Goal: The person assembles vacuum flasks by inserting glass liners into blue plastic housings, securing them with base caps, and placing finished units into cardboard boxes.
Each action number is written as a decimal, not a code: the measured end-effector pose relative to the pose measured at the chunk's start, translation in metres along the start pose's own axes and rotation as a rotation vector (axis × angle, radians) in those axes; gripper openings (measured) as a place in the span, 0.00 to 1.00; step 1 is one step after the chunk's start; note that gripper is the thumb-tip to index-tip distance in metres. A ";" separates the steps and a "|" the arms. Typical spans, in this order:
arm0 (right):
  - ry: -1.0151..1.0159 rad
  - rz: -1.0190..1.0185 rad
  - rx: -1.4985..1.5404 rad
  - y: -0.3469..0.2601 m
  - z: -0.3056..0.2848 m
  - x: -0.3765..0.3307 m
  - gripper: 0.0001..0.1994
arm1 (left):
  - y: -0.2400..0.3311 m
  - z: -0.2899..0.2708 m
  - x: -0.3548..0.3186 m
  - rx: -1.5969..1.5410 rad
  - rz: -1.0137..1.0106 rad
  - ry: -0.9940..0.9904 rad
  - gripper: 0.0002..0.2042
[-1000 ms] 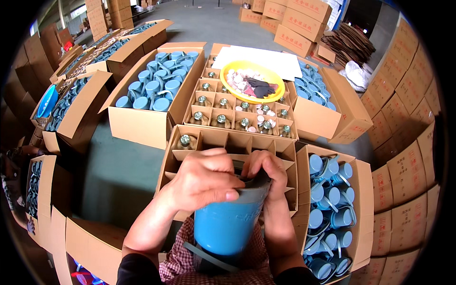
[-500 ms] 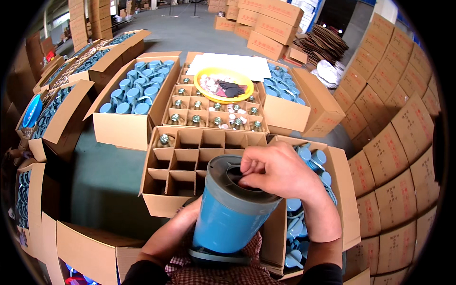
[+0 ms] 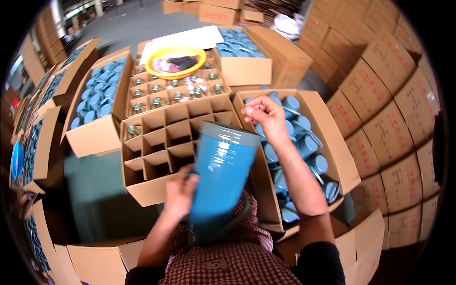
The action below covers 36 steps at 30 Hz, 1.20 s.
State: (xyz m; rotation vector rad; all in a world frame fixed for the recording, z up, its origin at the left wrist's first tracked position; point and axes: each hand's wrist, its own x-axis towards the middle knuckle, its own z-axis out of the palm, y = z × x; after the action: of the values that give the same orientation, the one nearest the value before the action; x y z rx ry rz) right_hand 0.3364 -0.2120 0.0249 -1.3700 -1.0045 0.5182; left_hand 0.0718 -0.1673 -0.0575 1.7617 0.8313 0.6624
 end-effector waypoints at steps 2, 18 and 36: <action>-0.013 -0.052 -0.014 0.023 -0.005 -0.045 0.10 | -0.030 -0.004 0.008 -0.337 0.027 0.058 0.16; 0.133 -0.060 -0.358 0.049 -0.027 -0.275 0.12 | -0.108 0.055 0.043 -0.960 -0.544 0.234 0.16; 0.908 -0.052 -1.037 -0.046 -0.180 -0.233 0.08 | -0.065 0.121 0.040 -0.667 -0.375 -0.437 0.14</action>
State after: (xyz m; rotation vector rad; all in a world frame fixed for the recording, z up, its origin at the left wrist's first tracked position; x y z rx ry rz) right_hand 0.3545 -0.5092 0.0208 -2.1552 -0.5000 -0.7651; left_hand 0.1738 -0.1898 -0.1551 1.0463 0.5266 0.2389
